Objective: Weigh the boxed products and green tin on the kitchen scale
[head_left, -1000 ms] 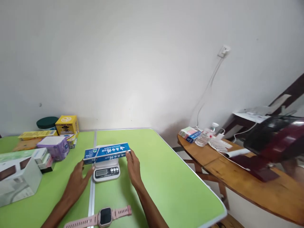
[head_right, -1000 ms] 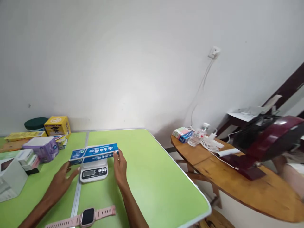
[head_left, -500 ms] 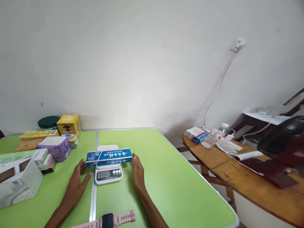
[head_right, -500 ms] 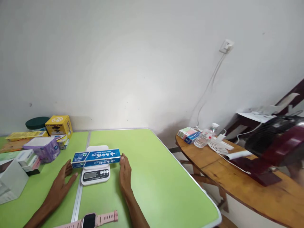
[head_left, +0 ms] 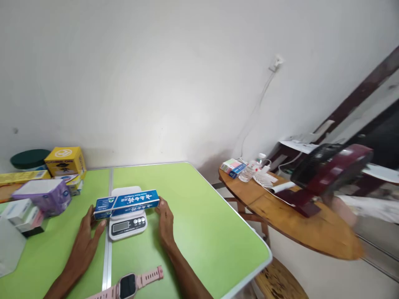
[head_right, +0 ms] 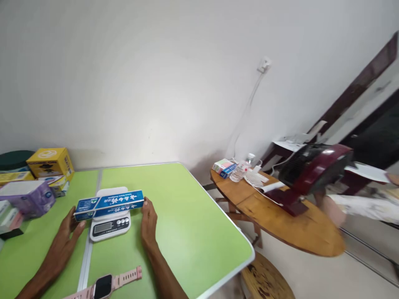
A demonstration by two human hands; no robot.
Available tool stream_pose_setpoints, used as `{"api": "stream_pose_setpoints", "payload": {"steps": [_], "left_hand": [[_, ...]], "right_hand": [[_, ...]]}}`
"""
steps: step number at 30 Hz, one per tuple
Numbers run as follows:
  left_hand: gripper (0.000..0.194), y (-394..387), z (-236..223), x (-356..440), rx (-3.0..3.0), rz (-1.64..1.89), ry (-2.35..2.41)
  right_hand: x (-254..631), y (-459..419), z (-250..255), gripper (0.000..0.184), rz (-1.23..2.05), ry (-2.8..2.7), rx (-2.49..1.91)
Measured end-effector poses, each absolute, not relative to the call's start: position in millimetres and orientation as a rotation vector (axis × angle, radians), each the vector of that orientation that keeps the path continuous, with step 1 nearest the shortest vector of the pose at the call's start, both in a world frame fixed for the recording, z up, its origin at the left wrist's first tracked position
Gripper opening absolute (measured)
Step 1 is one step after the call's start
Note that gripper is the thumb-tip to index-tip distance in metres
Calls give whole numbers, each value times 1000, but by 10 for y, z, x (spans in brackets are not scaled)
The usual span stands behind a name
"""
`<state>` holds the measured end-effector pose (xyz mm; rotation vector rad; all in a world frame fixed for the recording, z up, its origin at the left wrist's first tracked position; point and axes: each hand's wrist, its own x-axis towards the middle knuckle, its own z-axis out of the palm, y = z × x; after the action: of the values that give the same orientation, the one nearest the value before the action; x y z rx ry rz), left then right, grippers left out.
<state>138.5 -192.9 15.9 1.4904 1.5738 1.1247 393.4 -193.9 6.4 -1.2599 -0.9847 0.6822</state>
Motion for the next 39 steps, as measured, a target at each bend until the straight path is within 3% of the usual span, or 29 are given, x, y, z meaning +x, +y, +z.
{"api": "stream_pose_setpoints", "payload": {"steps": [8, 24, 30, 39], "left_hand": [[74, -1941, 134, 1365, 1389, 1255, 1578], [77, -2050, 249, 1411, 1551, 1175, 1599], [76, -2075, 250, 1428, 1562, 1069, 1665], [73, -1304, 628, 1892, 1844, 1002, 1520]], "right_hand": [[3962, -1935, 74, 63, 806, -932, -1187], [3940, -1960, 100, 64, 738, -848, -1273], [3826, -2037, 194, 55, 714, -944, -1233], [4518, -1506, 423, 54, 592, -832, -1293]]}}
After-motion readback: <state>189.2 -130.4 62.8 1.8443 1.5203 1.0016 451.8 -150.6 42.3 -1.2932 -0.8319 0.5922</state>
